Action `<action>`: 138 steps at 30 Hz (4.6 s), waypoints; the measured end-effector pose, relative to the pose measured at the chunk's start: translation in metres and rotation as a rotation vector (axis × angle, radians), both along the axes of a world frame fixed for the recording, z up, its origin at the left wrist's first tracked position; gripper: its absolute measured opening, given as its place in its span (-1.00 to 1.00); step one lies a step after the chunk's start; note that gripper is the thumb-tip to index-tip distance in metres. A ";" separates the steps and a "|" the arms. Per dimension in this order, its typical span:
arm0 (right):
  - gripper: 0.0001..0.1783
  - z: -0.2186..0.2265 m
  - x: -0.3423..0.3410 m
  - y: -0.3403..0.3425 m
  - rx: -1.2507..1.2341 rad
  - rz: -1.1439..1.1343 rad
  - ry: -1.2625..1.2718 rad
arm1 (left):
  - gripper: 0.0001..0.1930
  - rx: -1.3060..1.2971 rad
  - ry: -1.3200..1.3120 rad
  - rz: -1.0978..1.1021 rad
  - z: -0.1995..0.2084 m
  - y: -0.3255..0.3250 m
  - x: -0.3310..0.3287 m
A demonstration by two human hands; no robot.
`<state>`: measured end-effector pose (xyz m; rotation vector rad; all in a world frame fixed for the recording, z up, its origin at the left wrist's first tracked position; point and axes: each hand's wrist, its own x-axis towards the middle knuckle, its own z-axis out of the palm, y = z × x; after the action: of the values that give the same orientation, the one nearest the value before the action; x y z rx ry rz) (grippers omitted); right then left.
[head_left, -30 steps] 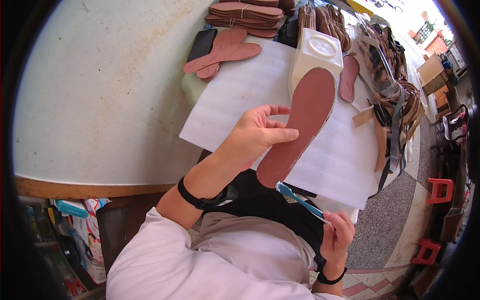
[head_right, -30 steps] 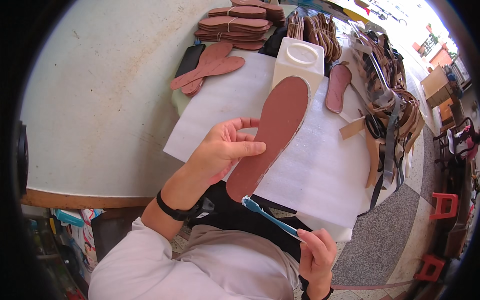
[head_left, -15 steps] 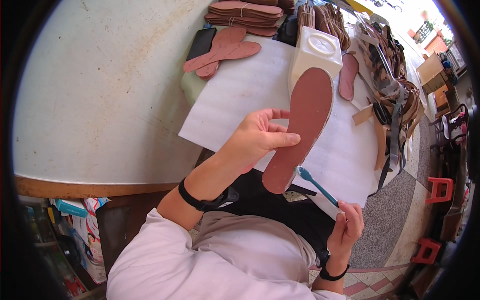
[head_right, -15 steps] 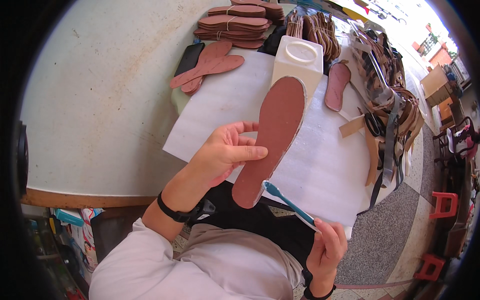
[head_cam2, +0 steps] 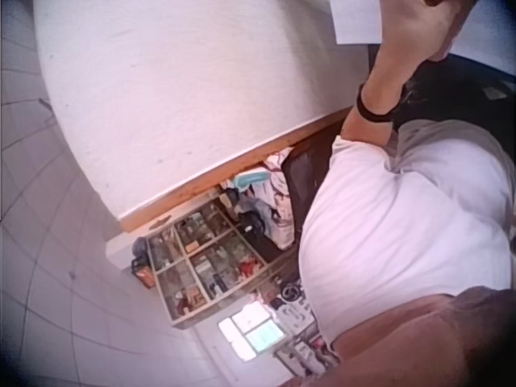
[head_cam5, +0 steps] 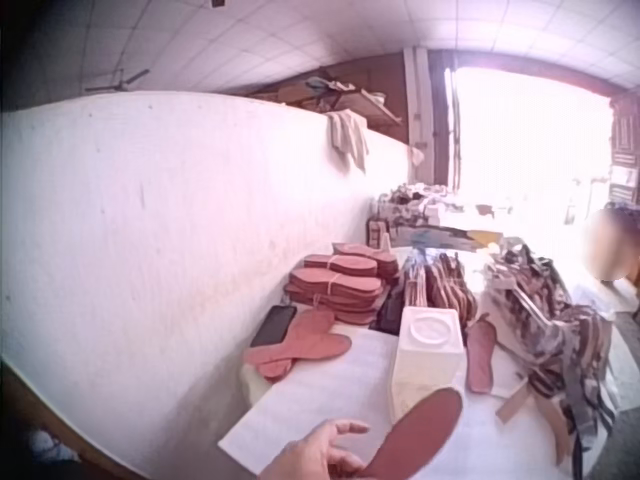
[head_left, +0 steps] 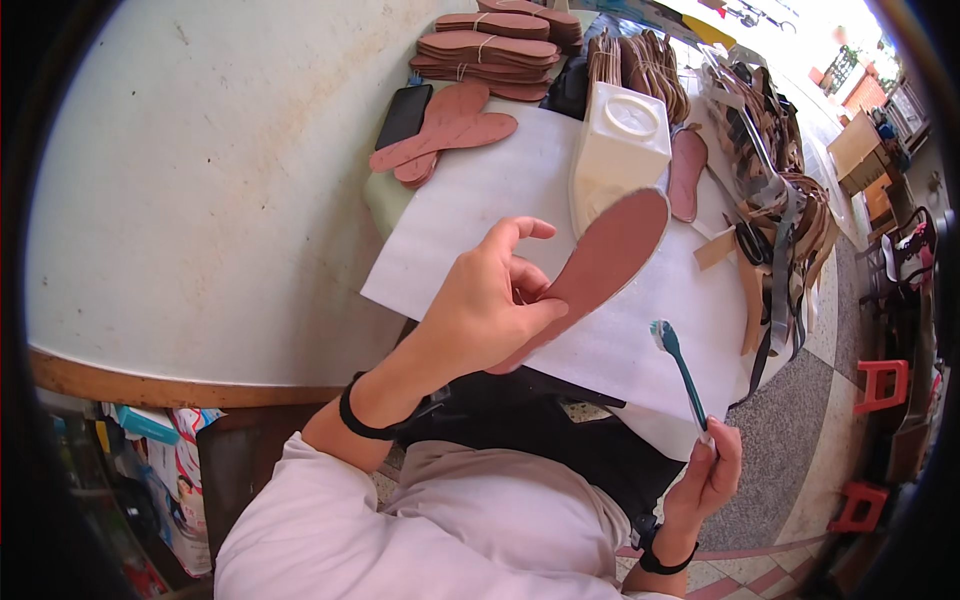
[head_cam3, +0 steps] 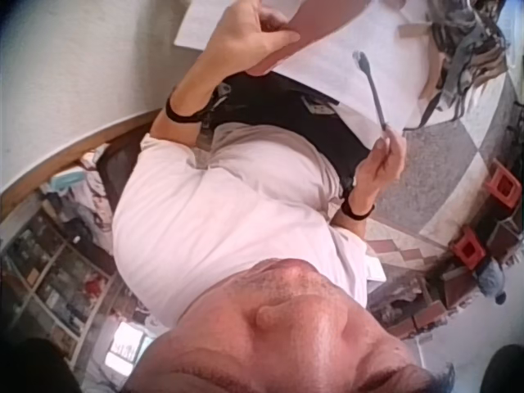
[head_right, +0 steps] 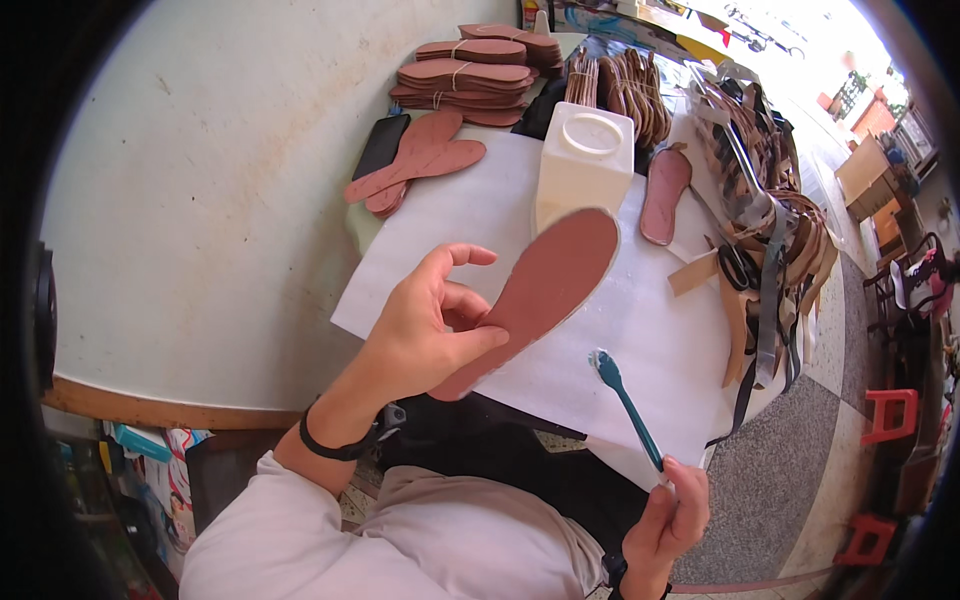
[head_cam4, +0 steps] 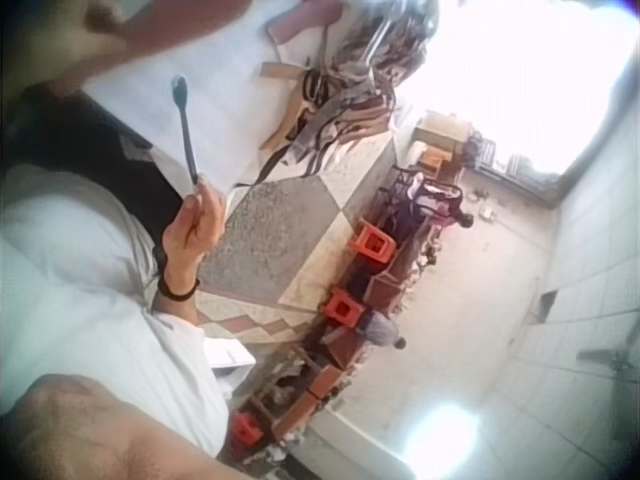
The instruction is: The recorder is applying glue to the edges of shoe insoles using a brush.
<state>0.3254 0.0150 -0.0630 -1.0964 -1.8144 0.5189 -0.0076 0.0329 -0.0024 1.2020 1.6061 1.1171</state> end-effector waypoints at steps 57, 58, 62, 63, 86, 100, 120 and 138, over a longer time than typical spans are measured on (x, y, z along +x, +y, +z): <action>-0.73 0.018 -0.013 -0.005 -0.002 -0.010 0.087 | -0.24 0.730 -0.205 0.466 0.018 0.007 -0.023; -0.73 0.020 -0.011 -0.005 -0.006 -0.016 0.102 | -0.23 0.716 -0.176 0.429 0.026 0.002 -0.020; -0.77 0.030 -0.013 -0.002 0.000 0.017 0.234 | -0.22 0.511 -0.362 0.289 0.039 -0.011 -0.008; -0.78 0.033 -0.014 0.001 0.011 0.045 0.265 | -0.22 0.479 -0.473 0.270 0.040 -0.013 -0.004; -0.62 0.063 -0.075 0.045 0.177 0.212 -0.133 | -0.24 0.001 -0.317 0.007 -0.019 0.011 0.009; -0.67 0.047 -0.073 0.046 0.075 0.139 -0.004 | -0.24 -0.016 -0.424 0.019 -0.028 0.011 0.006; -0.70 0.031 -0.068 0.046 0.008 0.160 0.092 | -0.36 0.042 -0.835 -0.072 -0.023 0.013 -0.002; -0.77 0.016 -0.050 0.022 -0.100 0.135 0.270 | -0.62 0.027 -0.921 -0.057 -0.030 0.014 -0.017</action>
<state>0.2749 0.0373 -0.0468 -0.9238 -1.6453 0.8058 -0.0250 0.0470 -0.0322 0.5733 0.8389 1.3738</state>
